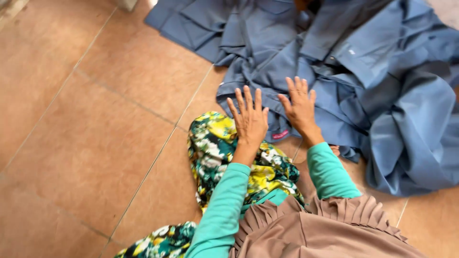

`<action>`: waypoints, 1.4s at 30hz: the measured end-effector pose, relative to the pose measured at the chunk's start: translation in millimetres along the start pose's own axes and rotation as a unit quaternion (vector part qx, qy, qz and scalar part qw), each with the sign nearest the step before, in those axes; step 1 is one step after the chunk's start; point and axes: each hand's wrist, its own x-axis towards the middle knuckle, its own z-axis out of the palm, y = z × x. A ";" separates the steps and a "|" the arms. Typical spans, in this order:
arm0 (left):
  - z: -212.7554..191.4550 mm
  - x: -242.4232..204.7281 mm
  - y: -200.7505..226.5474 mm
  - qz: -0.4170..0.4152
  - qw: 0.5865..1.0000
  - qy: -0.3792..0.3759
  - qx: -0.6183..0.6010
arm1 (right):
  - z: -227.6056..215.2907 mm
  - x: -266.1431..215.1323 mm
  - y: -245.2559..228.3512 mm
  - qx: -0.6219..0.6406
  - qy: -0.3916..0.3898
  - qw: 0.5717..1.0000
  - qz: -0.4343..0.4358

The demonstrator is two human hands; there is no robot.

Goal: The person is folding trousers and stacking them neatly on the floor.

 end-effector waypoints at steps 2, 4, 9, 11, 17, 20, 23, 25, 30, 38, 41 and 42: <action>18.1 -0.2 31.9 0.042 0.999 -0.008 -0.030 | -16.7 -16.6 47.3 -0.025 0.058 0.997 0.043; 26.2 -4.7 53.3 0.068 0.996 -0.023 -0.043 | -44.0 -19.0 83.1 -0.090 0.084 0.990 0.069; 59.0 -11.5 72.3 0.103 0.990 -0.060 -0.069 | -68.0 3.7 166.8 -0.136 0.099 0.976 0.138; 69.6 -10.6 69.2 0.077 0.979 -0.121 -0.146 | -34.2 10.6 219.6 -0.221 0.189 0.956 0.048; 42.7 14.6 66.4 -0.132 0.803 -0.297 -0.500 | -36.1 -12.1 142.2 -0.132 0.146 0.980 -0.011; 45.5 17.0 71.5 -0.261 0.636 -0.298 -0.663 | -41.6 -42.9 76.5 -0.034 0.106 0.993 -0.027; 68.4 3.0 70.8 -0.305 0.633 -0.304 -0.644 | -20.4 -69.1 28.7 0.083 0.075 0.993 -0.036; 115.1 -8.9 27.4 -0.340 0.691 -0.246 -0.588 | -50.9 -65.1 -5.8 0.178 -0.045 0.982 -0.039; 120.6 -0.1 -50.7 -0.441 0.755 -0.148 -0.463 | -88.8 -5.0 -33.7 0.368 -0.238 0.897 -0.049; 71.2 37.0 -45.6 -0.307 0.793 -0.114 -0.514 | 27.3 186.1 24.1 -0.044 -0.128 0.974 -0.184; 44.8 45.3 -40.6 -0.244 0.739 -0.106 -0.619 | 73.2 210.7 41.4 -0.069 -0.217 0.958 -0.175; 35.2 50.5 -40.1 -0.247 0.739 -0.104 -0.618 | 65.4 215.8 38.2 -0.067 -0.219 0.957 -0.178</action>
